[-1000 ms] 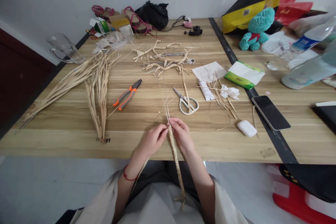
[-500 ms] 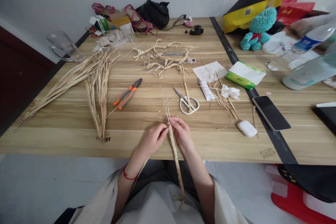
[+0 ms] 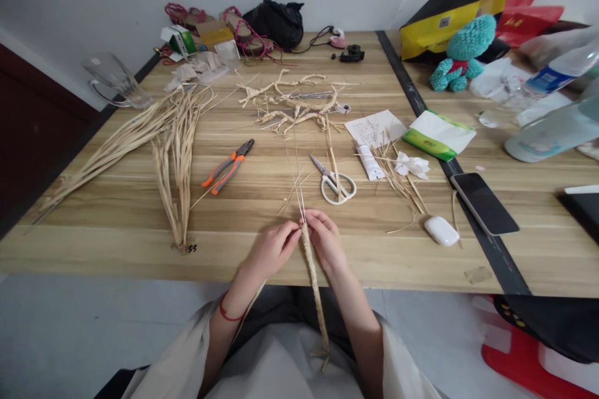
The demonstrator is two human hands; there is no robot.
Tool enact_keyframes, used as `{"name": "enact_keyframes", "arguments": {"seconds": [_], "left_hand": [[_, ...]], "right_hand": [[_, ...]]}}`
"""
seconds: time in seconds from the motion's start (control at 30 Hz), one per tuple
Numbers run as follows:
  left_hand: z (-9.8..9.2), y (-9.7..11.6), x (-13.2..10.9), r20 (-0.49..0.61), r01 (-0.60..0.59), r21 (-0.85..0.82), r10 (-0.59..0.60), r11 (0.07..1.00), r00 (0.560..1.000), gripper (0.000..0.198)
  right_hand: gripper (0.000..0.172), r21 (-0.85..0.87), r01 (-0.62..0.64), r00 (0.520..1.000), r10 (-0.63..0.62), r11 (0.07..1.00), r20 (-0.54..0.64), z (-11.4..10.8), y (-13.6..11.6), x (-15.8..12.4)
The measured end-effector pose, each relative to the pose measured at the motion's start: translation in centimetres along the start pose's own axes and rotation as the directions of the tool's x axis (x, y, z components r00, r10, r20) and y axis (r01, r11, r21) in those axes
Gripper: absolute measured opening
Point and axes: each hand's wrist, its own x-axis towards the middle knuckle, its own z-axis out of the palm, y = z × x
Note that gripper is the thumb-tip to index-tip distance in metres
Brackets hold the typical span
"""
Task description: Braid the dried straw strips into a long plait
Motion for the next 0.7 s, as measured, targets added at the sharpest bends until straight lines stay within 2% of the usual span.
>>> {"name": "enact_keyframes", "arguments": {"seconds": [0.4, 0.7], "left_hand": [[-0.09, 0.09, -0.06, -0.01, 0.008, -0.005, -0.008, 1.0, 1.0, 0.024], [0.04, -0.05, -0.11, -0.011, 0.013, -0.002, -0.013, 1.0, 1.0, 0.024]], "right_hand": [[0.019, -0.004, 0.013, 1.0, -0.013, 1.0, 0.012, -0.18, 0.17, 0.08], [0.028, -0.03, 0.019, 1.0, -0.019, 0.999, 0.013, -0.24, 0.3, -0.09]]}}
